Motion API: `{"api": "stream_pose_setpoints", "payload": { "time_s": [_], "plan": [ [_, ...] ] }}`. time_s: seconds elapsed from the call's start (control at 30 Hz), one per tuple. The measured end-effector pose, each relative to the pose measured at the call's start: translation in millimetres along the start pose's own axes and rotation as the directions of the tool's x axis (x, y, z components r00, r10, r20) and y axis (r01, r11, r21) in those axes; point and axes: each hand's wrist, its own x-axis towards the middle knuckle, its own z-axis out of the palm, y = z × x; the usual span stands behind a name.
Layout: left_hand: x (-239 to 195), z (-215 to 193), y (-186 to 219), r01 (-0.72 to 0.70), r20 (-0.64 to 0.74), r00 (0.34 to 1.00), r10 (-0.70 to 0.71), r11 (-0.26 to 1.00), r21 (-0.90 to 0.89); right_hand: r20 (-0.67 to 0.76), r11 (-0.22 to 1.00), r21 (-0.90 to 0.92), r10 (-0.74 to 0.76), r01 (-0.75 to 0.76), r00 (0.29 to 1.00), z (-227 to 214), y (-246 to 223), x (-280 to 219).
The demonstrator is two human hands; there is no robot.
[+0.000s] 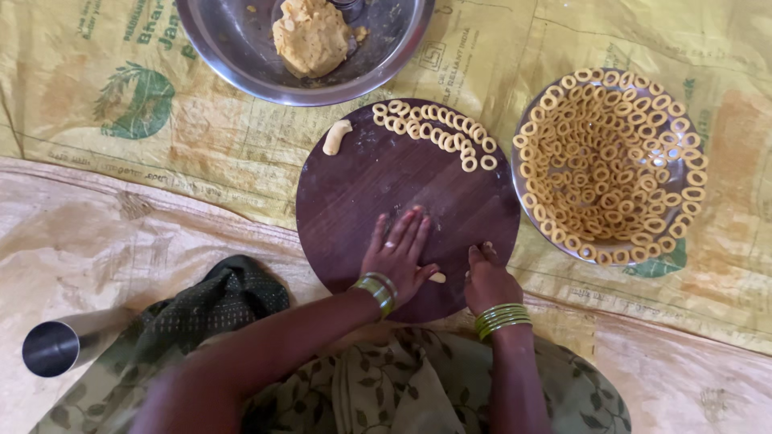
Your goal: The person rolls small pieces of dough into thin ropes on a wooden board, then joins the ends to form rings. The rings are placed on a metal tray. The process is repeated multiple times.
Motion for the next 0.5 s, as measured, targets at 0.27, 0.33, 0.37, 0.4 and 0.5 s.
{"api": "stream_pose_setpoints", "payload": {
  "time_s": [0.27,0.33,0.37,0.4,0.5],
  "plan": [
    [115.7,-60.9,-29.9,0.172,-0.266,0.950,-0.163,0.985,0.010,0.010,0.999,0.032,-0.006,0.005,1.000,-7.7,6.8,2.8],
    [115.8,-62.8,-27.6,0.110,-0.204,0.974,-0.094,0.991,0.070,0.006,0.999,0.033,-0.009,0.009,1.000,-7.7,7.6,2.9],
    [102.7,-55.8,-21.7,0.068,-0.193,0.980,-0.046,0.992,0.109,0.005,0.999,0.037,-0.011,0.011,1.000,-6.5,8.4,2.9],
    [81.6,-44.1,-11.6,0.024,-0.179,0.984,0.002,0.989,0.147,-0.010,0.999,0.038,-0.030,0.030,1.000,-4.4,9.2,4.4],
    [13.7,-10.2,7.9,-0.082,-0.010,0.997,0.083,0.995,0.049,-0.056,0.996,0.034,-0.082,0.084,0.995,4.6,16.1,6.3]
  ]
}}
